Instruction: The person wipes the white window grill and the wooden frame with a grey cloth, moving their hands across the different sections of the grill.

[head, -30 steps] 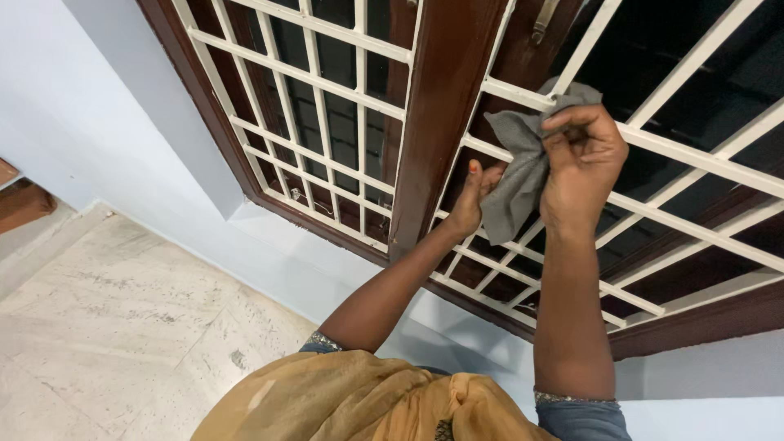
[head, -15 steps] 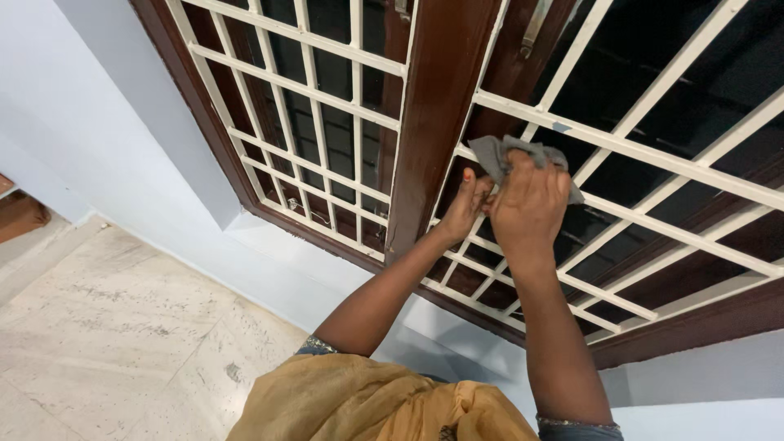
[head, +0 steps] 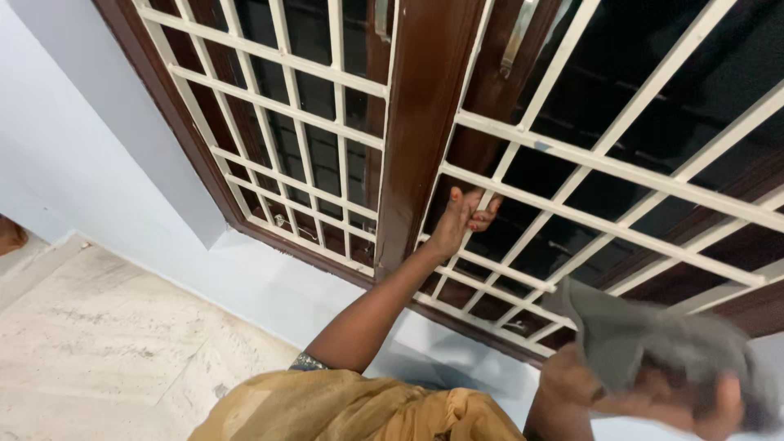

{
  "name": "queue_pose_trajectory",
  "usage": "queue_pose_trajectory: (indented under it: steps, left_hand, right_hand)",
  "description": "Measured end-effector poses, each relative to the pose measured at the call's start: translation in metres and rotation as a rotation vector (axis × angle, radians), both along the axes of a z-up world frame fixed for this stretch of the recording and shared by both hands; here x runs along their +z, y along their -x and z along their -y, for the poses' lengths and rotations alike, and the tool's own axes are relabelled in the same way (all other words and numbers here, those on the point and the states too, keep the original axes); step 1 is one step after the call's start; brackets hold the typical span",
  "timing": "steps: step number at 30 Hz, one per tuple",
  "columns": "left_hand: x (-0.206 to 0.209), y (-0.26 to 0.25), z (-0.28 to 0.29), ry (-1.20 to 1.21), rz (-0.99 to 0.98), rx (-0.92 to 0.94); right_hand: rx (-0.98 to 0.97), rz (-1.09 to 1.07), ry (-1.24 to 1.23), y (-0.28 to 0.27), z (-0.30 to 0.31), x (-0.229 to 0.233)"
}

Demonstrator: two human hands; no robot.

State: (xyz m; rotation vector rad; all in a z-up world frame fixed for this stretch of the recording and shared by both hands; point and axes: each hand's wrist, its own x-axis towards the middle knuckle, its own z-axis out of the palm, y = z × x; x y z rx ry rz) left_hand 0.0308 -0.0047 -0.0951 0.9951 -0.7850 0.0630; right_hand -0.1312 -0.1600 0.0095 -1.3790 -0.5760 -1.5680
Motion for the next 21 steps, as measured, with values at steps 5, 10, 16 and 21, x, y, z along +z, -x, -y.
queue_pose_trajectory:
  steps: [5, 10, 16, 21]
  left_hand:
    - [0.01, 0.006, -0.002, -0.022, -0.089, 0.011]
    - [0.005, 0.002, -0.002, -0.025, -0.019, -0.011]
    - [0.008, 0.005, -0.003, -0.037, -0.028, 0.02]
    - [0.014, 0.008, -0.003, -0.025, -0.036, -0.005]
  right_hand:
    - [0.751, -0.361, -0.217, -0.024, 0.003, 0.027]
    - [0.985, -0.508, -0.588, -0.067, -0.003, 0.065]
    - [1.07, -0.617, -0.353, -0.091, 0.014, 0.056]
    - [0.535, -0.827, -0.133, -0.094, 0.022, 0.039]
